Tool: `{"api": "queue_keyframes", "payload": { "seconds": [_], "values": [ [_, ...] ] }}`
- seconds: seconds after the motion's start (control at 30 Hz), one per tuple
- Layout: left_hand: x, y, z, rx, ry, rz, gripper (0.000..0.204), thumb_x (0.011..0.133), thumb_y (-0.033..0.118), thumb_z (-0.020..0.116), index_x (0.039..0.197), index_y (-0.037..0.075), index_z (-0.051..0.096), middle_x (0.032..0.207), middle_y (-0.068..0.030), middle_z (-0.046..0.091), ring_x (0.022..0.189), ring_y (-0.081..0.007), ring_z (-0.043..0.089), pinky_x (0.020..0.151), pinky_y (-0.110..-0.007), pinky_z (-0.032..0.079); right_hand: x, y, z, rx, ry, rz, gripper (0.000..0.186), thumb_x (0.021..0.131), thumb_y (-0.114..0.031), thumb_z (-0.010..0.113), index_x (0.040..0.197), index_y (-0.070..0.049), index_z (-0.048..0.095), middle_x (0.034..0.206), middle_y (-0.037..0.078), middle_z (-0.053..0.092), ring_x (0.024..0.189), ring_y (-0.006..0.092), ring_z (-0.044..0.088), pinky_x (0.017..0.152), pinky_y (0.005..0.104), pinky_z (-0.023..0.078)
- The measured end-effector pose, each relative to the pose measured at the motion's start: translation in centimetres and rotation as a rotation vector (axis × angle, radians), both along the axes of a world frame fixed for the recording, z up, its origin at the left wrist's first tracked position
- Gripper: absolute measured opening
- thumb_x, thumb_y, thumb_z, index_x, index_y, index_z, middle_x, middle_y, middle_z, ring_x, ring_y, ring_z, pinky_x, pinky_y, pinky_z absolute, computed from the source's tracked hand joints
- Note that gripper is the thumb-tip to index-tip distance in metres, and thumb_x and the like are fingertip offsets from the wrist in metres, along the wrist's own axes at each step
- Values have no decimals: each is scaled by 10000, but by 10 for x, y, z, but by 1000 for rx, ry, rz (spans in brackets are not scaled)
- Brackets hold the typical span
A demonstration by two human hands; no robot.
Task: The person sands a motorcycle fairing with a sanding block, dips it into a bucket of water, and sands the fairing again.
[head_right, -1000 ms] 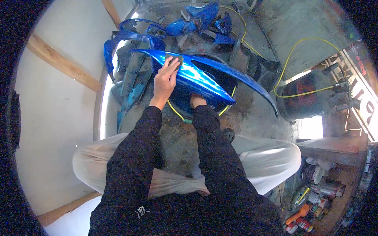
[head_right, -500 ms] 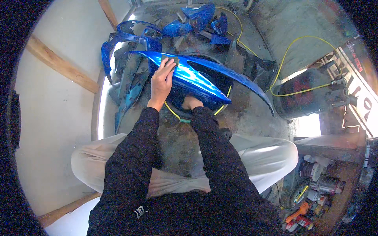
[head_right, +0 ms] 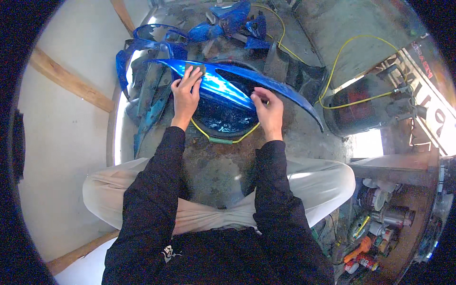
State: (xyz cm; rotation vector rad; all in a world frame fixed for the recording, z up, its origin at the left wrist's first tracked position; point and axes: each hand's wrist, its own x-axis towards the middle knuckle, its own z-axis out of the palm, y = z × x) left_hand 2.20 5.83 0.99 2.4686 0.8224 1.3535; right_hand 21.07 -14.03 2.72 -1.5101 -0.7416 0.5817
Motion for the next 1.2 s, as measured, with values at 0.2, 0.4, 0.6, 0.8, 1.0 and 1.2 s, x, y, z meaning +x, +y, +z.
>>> {"api": "queue_keyframes", "payload": {
  "seconds": [0.2,0.4,0.6,0.8,1.0,1.2],
  "values": [
    [14,-44,-3,212,196,-338,267,986,175,610,1227,124,711,1331,-15,691,1300,-156,600,1044,-464,319,-18,-5,-36,-247,-317,-149,465,796,-370,874,1093,-25,777,946,167,774,886,264,747,854,375,562],
    [20,-42,8,114,164,17,287,958,144,601,1230,112,686,1283,-50,695,1258,-171,607,993,-426,354,-27,-4,-55,-42,-483,-426,386,731,-313,919,964,-34,788,965,135,750,941,256,710,897,376,541],
    [1,-3,6,137,96,272,256,1005,158,588,1228,149,713,1335,-28,694,1250,-153,622,997,-428,336,-27,-7,-76,19,-293,-509,299,767,-242,906,911,-10,785,1116,175,710,1121,273,647,1012,385,472],
    [20,-50,-4,255,175,-263,271,994,181,592,1231,156,720,1319,-36,702,1253,-143,624,1027,-466,325,-16,-5,-88,42,-162,-552,268,810,-235,888,849,9,785,1085,175,702,1113,254,640,1007,368,454],
    [28,-42,-11,113,132,-12,253,1013,212,583,1207,132,726,1302,-48,713,1282,-143,616,1061,-491,302,-23,3,-82,62,-142,-611,283,787,-229,909,780,14,765,988,162,705,1030,236,654,953,353,477],
    [9,-14,6,-101,46,83,244,1006,225,617,1185,121,746,1307,-50,708,1266,-202,625,1065,-607,296,-25,13,-66,104,-134,-734,344,763,-233,929,686,16,705,926,147,701,960,218,660,887,351,500]
  ]
}}
